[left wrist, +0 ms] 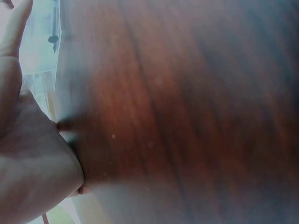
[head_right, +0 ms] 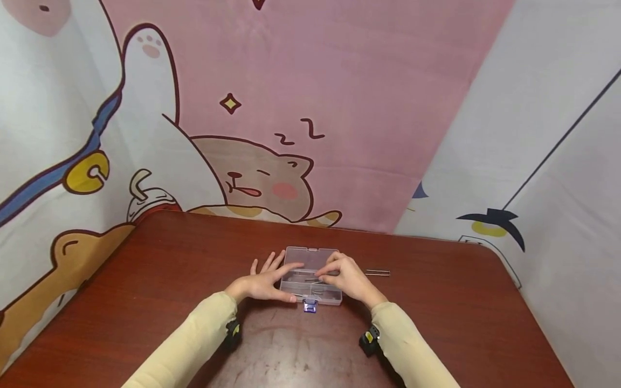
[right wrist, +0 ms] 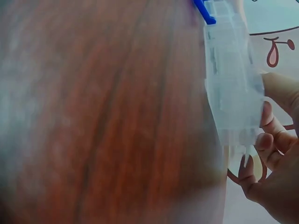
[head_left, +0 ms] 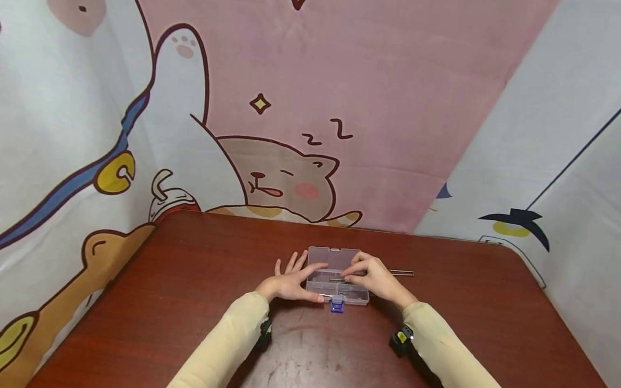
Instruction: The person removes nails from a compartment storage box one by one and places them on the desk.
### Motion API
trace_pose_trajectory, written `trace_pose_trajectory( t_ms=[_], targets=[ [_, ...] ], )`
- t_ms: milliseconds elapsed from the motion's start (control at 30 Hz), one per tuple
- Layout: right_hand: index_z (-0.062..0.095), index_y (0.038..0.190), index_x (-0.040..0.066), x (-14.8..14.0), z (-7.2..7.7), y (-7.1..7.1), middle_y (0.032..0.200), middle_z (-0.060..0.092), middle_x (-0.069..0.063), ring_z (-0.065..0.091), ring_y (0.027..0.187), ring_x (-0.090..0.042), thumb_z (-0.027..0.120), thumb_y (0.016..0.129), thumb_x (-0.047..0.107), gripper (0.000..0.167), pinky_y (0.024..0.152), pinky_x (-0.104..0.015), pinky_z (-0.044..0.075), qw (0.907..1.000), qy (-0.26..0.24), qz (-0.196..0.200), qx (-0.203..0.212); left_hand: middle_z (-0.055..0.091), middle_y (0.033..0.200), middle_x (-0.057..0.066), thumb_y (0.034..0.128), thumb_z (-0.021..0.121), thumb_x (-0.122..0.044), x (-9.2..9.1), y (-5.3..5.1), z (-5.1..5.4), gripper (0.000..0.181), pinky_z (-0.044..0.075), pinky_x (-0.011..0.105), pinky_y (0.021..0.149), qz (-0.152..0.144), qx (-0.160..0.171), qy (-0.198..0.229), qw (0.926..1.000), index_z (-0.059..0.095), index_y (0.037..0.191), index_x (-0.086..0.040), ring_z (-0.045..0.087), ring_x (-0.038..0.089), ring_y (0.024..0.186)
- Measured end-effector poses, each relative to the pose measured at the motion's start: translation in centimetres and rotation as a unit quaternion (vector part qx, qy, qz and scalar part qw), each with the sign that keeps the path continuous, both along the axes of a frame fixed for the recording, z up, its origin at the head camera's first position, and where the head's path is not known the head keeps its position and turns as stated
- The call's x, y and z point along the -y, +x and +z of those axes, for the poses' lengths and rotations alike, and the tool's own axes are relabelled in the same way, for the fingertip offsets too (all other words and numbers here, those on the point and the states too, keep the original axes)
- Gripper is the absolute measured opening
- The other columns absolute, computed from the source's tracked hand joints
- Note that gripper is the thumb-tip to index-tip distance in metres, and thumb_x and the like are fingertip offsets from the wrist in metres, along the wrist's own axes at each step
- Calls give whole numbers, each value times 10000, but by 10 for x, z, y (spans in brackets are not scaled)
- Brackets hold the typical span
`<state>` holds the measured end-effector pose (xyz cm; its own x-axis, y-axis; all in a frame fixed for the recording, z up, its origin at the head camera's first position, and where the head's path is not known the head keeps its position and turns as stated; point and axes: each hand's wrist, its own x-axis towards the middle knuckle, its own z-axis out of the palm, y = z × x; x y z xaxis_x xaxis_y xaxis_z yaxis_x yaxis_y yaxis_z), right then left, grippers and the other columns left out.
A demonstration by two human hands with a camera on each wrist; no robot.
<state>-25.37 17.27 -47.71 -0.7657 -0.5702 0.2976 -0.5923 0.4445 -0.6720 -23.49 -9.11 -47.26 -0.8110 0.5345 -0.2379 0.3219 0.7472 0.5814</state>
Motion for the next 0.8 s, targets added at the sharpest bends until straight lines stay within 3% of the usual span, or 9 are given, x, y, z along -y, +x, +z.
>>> trace_pose_trajectory(
  t_ms=[167, 500, 800],
  targets=[
    [799, 913, 100, 4, -1, -1, 867, 512, 42, 481, 803, -125, 774, 805, 36, 128, 668, -267, 419, 9998, 200, 8, -49, -56, 1598, 174, 766, 621, -721, 1, 0, -3, 874, -128, 675, 1002, -8, -37, 58, 10000, 253, 1504, -432, -95, 395, 1434],
    [803, 909, 114, 10, -1, -1, 843, 497, 53, 460, 785, -115, 784, 800, 60, 123, 650, -259, 405, 9987, 508, -30, -57, -50, 1602, 153, 813, 675, -595, -2, 2, 4, 845, -86, 675, 1024, 27, -3, -235, 9997, 262, 1517, -376, -83, 380, 1439],
    [805, 887, 112, 12, -6, -6, 719, 484, 99, 411, 643, -58, 792, 788, 56, 114, 548, -231, 367, 9988, 476, 106, -94, -55, 1603, 148, 813, 673, -595, -2, 3, 6, 839, -90, 674, 1024, 38, -19, -217, 9998, 263, 1514, -384, -84, 378, 1439]
  ],
)
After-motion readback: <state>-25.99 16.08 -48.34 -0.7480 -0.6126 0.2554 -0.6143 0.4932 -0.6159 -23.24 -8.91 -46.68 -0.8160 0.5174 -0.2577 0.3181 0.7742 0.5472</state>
